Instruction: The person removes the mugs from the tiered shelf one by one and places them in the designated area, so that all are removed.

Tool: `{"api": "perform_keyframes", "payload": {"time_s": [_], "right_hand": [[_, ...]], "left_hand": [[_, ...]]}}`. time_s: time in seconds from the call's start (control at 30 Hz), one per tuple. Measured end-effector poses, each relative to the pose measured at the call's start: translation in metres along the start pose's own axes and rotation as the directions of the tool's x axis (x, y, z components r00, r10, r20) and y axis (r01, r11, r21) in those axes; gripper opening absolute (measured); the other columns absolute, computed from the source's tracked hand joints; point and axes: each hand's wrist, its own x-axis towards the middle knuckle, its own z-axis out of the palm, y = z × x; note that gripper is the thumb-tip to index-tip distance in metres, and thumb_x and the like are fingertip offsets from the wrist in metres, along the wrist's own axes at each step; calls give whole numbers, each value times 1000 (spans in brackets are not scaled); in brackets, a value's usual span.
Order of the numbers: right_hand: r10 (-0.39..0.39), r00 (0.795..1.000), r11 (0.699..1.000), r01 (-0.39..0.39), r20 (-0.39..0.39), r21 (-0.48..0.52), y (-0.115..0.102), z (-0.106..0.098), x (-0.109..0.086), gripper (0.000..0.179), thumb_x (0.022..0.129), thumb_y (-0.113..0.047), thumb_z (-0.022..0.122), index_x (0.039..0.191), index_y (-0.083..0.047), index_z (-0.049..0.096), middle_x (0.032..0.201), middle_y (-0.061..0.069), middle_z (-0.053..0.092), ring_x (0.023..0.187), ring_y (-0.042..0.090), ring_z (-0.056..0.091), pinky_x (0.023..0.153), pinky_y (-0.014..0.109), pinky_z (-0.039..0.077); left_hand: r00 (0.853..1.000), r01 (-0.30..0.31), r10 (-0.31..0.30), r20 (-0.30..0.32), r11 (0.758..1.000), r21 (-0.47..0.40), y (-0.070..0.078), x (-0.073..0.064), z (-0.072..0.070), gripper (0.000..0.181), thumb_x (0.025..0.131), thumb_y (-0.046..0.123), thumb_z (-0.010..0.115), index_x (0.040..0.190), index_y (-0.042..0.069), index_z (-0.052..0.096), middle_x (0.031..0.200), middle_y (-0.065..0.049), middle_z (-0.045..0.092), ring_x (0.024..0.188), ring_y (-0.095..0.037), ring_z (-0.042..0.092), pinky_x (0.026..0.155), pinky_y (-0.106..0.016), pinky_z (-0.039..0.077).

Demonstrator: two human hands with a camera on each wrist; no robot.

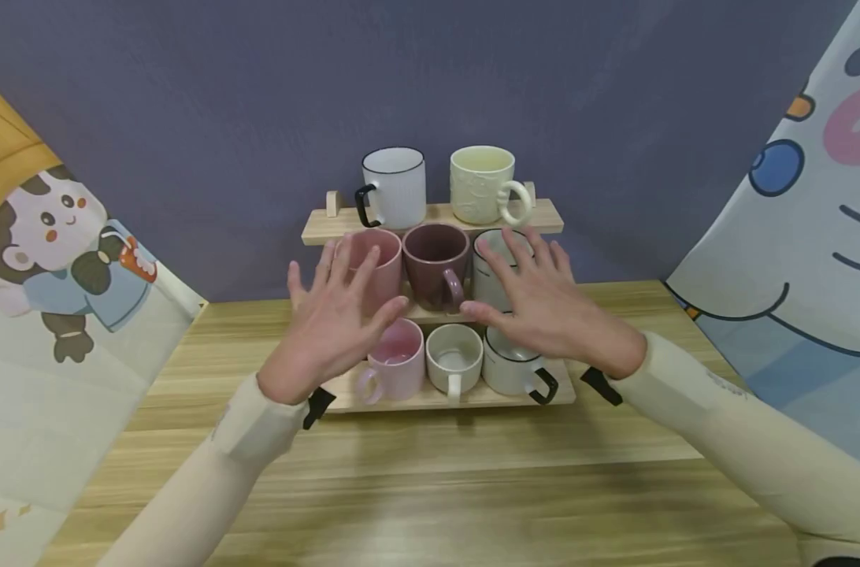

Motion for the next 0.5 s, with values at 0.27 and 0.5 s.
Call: {"api": "perform_keyframes", "payload": {"time_s": [0.27,0.5], "right_hand": [[-17,989,993,34,-148,115,10,-7,6,74,93,-62,38,149,-14,29,152,18,18,138,39,9,104,62,8],[49,974,987,-13,-219,162,18,-14,15,61,96,-49,44,139,-5,43,141,23,33,124,42,29,96,60,22]], "left_hand": [[997,13,-19,-70,997,-83,-16,3,-1,77,92,66,31,150,16,24,151,-16,23,138,-41,13,102,-64,10],[984,-20,-18,-177,978,-208,-34,3,-3,64,96,50,42,143,7,37,137,-20,38,126,-40,31,98,-57,26]]}}
